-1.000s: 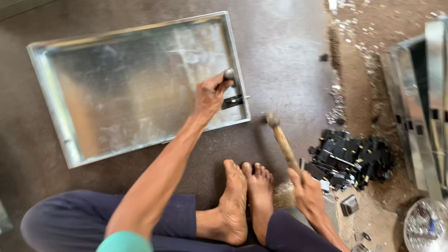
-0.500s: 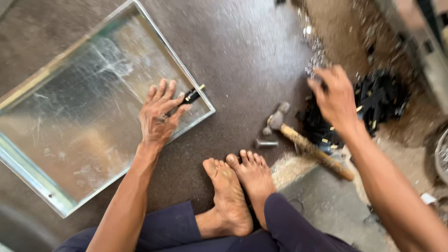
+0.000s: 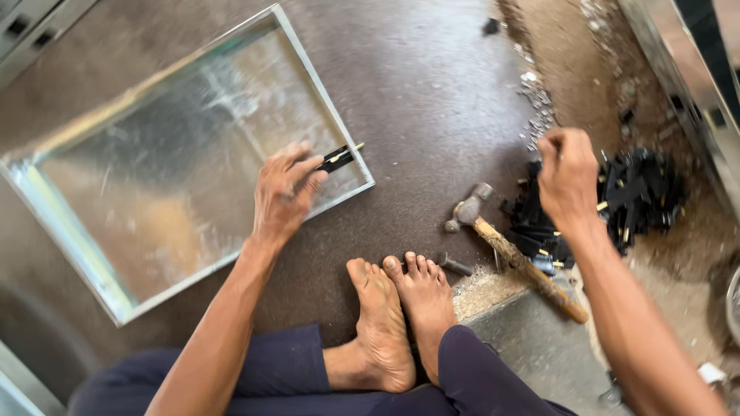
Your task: The person sits on the floor and attaches black metal brackets to rectangular metal frames using a hammer and nails. They repeatedly position the brackets, hammer the nails, and move completed frames to a stack nearby.
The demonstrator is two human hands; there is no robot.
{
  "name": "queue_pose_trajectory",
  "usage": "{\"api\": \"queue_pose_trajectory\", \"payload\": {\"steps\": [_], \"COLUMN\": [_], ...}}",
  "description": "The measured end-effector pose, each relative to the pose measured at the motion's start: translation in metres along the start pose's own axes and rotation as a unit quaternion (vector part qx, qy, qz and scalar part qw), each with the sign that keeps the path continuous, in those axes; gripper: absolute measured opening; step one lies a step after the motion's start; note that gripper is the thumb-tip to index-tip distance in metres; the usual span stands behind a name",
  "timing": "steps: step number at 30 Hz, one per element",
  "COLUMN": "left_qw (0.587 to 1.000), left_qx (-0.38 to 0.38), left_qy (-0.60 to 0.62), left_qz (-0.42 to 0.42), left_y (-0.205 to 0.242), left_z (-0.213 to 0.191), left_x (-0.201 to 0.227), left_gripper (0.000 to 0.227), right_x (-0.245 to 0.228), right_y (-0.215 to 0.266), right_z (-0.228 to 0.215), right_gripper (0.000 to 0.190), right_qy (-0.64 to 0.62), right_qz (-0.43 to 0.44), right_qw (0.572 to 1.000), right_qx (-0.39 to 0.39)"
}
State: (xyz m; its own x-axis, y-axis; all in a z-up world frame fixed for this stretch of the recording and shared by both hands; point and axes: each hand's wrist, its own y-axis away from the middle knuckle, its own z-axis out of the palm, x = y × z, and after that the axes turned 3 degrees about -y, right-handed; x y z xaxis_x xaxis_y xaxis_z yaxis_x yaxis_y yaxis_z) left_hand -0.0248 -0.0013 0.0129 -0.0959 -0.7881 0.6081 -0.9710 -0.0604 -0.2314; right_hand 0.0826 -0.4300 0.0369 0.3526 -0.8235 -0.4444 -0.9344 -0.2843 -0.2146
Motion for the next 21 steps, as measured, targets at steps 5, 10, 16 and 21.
{"api": "queue_pose_trajectory", "payload": {"steps": [5, 10, 16, 21], "left_qw": [0.998, 0.995, 0.999, 0.991], "left_qx": [-0.04, -0.049, 0.041, -0.036], "left_qy": [-0.011, 0.045, -0.027, -0.001], "left_qz": [-0.046, -0.076, -0.017, -0.127], "left_y": [0.052, 0.029, -0.032, 0.003], "left_z": [-0.022, -0.057, -0.115, -0.042], "left_x": [0.019, 0.031, 0.047, 0.049], "left_gripper": [0.027, 0.007, 0.026, 0.02], "right_x": [-0.089, -0.15, -0.187, -0.149], "right_y": [0.06, 0.042, -0.025, 0.037], "right_z": [0.022, 0.124, 0.164, 0.064], "right_gripper": [0.018, 0.035, 0.061, 0.037], "right_qy": [-0.164, -0.277, -0.318, -0.139], "right_qz": [-0.04, -0.045, -0.085, -0.141], "right_qw": [0.985, 0.955, 0.939, 0.98], "right_qx": [-0.045, -0.094, -0.096, -0.024]}}
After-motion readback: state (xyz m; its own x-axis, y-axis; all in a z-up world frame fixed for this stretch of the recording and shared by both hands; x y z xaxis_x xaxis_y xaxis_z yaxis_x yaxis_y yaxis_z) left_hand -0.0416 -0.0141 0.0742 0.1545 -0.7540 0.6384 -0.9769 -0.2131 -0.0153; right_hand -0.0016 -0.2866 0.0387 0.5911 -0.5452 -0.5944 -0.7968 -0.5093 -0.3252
